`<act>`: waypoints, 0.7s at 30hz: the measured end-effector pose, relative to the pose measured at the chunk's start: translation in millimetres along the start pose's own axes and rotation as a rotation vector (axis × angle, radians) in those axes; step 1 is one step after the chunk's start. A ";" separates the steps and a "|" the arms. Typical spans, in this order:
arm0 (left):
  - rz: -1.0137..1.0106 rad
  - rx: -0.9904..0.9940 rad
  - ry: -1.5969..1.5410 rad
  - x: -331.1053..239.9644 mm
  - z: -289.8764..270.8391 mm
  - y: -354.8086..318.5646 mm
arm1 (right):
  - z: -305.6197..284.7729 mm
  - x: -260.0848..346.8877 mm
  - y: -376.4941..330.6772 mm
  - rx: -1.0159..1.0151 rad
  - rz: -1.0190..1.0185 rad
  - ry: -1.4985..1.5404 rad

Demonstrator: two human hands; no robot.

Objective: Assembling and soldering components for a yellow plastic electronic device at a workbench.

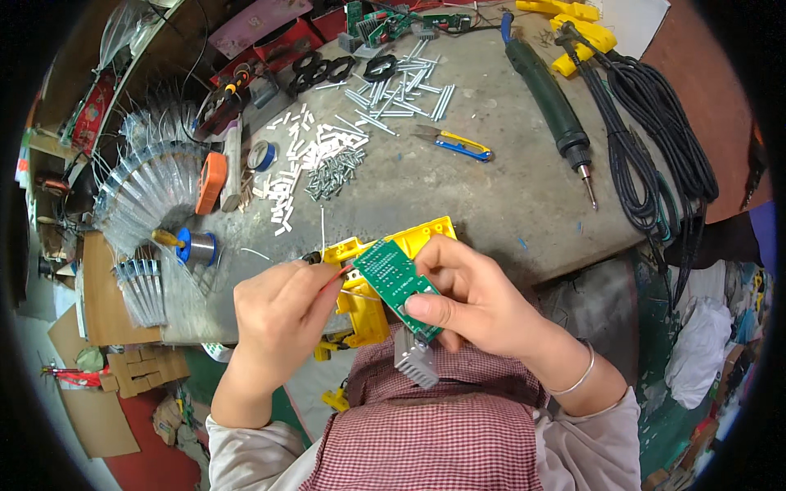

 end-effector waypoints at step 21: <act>-0.294 0.558 -0.262 49.1 41.7 45.9 | -26.1 -20.4 5.0 -0.225 0.096 0.145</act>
Point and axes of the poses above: each hand's wrist, its own y-axis towards the middle knuckle, its own z-axis out of the palm, x = y × z, the point moved 8 cm from there along y, towards the middle knuckle, and after that the axes turned 2 degrees about -y, right-handed, at the moved point
